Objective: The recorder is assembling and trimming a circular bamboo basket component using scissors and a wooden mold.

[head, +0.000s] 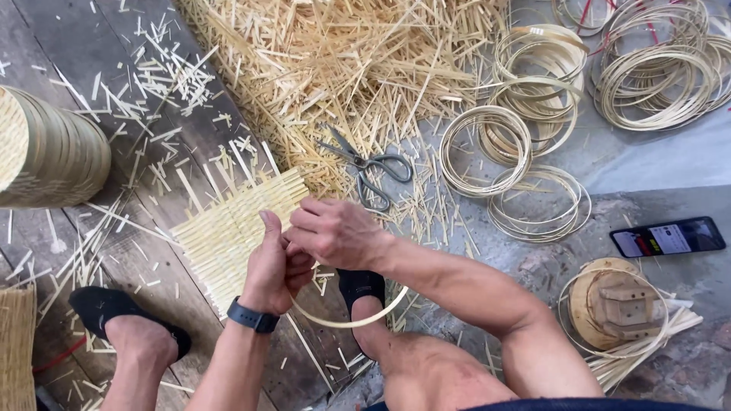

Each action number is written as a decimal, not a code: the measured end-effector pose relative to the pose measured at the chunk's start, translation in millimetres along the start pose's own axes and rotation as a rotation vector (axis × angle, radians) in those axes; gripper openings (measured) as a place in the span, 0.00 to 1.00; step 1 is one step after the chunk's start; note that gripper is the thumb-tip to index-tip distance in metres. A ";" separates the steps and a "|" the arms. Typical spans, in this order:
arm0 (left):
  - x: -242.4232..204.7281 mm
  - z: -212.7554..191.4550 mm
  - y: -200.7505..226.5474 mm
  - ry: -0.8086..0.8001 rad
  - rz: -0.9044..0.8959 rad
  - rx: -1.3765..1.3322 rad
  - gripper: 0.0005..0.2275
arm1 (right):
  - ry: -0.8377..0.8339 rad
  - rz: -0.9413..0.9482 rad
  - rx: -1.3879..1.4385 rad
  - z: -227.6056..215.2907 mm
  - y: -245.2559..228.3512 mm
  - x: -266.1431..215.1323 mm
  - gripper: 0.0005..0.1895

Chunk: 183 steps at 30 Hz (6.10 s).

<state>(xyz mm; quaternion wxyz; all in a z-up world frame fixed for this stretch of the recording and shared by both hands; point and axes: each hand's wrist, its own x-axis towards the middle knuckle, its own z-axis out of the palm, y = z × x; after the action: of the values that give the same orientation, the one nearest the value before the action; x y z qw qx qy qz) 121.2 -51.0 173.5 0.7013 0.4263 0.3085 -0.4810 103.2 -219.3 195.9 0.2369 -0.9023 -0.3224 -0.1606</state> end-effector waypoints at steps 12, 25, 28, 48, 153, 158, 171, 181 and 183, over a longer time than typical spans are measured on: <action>17.1 -49.2 4.7 -0.095 0.419 -0.283 0.23 | 0.159 0.907 0.944 5.4 55.4 -11.1 0.16; 19.7 -104.0 41.0 -0.077 0.437 -0.239 0.17 | 0.175 1.218 1.656 60.0 51.0 -37.7 0.26; 17.0 -114.5 29.3 -0.008 0.351 -0.319 0.17 | 0.037 1.283 1.522 37.4 32.0 -14.5 0.23; 74.9 -205.5 -22.2 0.915 0.755 0.716 0.08 | -0.208 1.103 0.126 148.9 38.3 -28.0 0.08; 208.4 -216.6 36.3 0.338 0.755 0.791 0.17 | -0.065 0.896 0.684 220.3 81.0 12.1 0.11; 150.1 -192.3 55.1 0.168 0.856 0.842 0.20 | 0.104 0.781 0.489 94.3 117.7 17.3 0.14; 75.5 -151.0 -70.0 0.242 1.415 1.798 0.18 | -0.552 1.133 0.191 11.5 127.0 -138.7 0.16; 75.6 -94.1 -8.0 0.605 0.884 1.622 0.49 | -0.288 1.058 -0.112 131.2 165.5 -206.7 0.37; 95.6 -95.6 -8.4 0.757 0.996 1.465 0.47 | -0.458 1.224 0.045 120.5 169.1 -188.4 0.28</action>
<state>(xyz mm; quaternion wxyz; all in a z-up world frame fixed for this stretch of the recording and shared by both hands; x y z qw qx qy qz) 144.3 -6.2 47.7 0.2390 0.9673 -0.0789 -0.0322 91.5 -365.5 -43.0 0.2296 -0.9291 0.2039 0.2062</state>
